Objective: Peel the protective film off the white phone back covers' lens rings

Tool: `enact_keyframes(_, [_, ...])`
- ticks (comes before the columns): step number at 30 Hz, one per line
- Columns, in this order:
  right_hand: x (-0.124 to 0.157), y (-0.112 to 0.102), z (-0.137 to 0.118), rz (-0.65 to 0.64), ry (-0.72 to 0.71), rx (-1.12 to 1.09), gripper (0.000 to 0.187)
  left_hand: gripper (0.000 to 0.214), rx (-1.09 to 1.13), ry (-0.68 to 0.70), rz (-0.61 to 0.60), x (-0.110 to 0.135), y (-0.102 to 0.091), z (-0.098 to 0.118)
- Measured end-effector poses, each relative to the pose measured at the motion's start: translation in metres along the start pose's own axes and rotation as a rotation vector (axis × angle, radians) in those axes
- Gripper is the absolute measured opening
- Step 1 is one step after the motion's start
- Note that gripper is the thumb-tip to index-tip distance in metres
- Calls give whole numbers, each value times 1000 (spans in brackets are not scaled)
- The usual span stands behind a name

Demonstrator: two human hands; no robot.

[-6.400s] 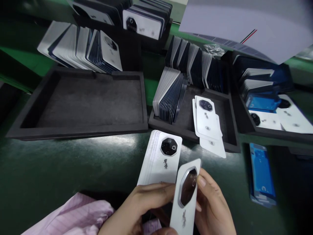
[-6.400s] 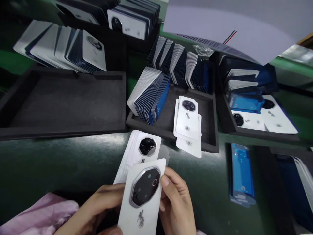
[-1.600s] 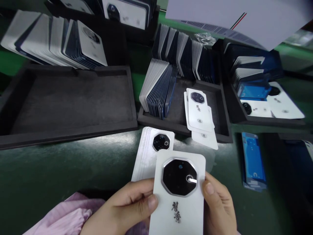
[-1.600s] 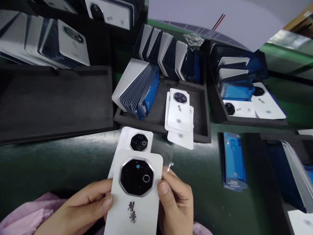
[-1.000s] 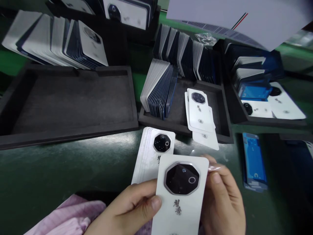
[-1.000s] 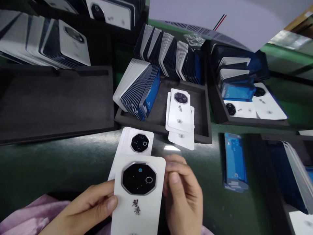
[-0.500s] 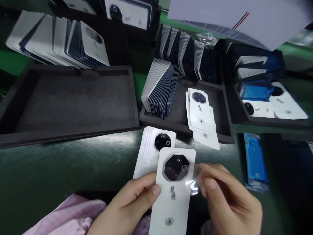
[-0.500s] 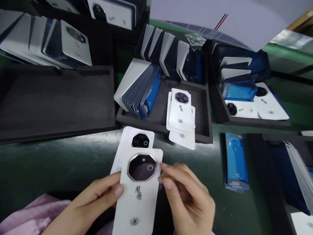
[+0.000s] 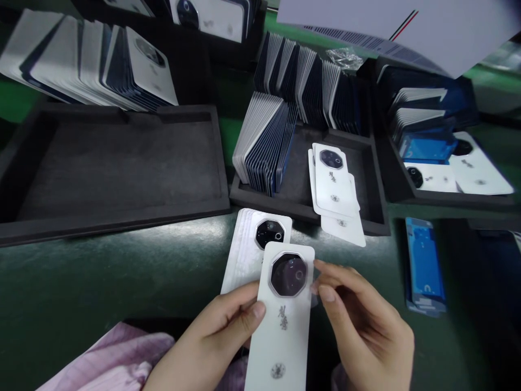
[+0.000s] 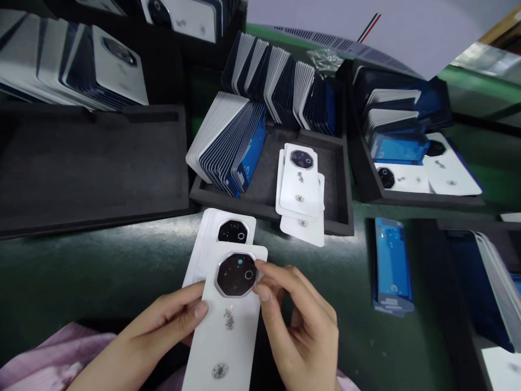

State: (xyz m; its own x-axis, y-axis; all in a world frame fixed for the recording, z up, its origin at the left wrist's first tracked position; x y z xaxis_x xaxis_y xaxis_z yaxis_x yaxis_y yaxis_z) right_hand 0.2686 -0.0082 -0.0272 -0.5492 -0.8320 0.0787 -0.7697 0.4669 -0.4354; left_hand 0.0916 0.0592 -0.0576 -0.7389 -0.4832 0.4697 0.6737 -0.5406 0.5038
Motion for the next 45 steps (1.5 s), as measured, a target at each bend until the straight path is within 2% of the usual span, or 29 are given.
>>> enact_keyframes(4, [0,-1,6,-35,13,4,27,31,60,-9,-22,1,3,0])
enact_keyframes(10, [0,-1,3,116,116,-100,9,27,48,-13,60,0,-3,-4])
enact_keyframes(15, [-4,-3,7,90,53,-171,10,26,63,-10,65,0,-3,-7])
enact_keyframes(20, [-3,-4,12,-9,98,-424,11,26,53,-3,70,0,-4,-7])
enact_keyframes(24, [-1,-7,10,26,153,-599,10,29,58,-20,59,2,-2,-3])
enact_keyframes(26, [0,-6,8,8,158,-576,10,31,66,-33,31,2,0,0])
enact_keyframes(30, [1,-1,2,-90,126,-364,10,41,41,-25,23,-2,3,5])
enact_keyframes(35, [-3,1,-2,-67,159,-188,14,49,20,-1,5,-9,6,12])
enact_keyframes(40, [-5,1,-3,-43,188,-116,12,48,4,-13,-23,-5,5,8])
enact_keyframes(45, [-3,-1,-2,-43,211,-106,10,36,4,-50,-50,5,0,0])
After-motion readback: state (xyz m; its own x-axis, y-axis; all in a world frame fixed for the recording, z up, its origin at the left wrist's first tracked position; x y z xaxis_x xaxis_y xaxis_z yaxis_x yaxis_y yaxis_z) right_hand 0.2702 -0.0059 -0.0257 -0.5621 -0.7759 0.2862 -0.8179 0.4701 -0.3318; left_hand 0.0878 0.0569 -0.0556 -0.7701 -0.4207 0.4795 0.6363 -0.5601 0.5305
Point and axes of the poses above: each hand's wrist, its own x-axis away from the middle knuckle, its own y-axis out of the palm, z = x × y, the point moved 4 cm from there along -x, towards the middle knuckle, and after that the axes turned 10 degrees about y, right-handed, at the moved point
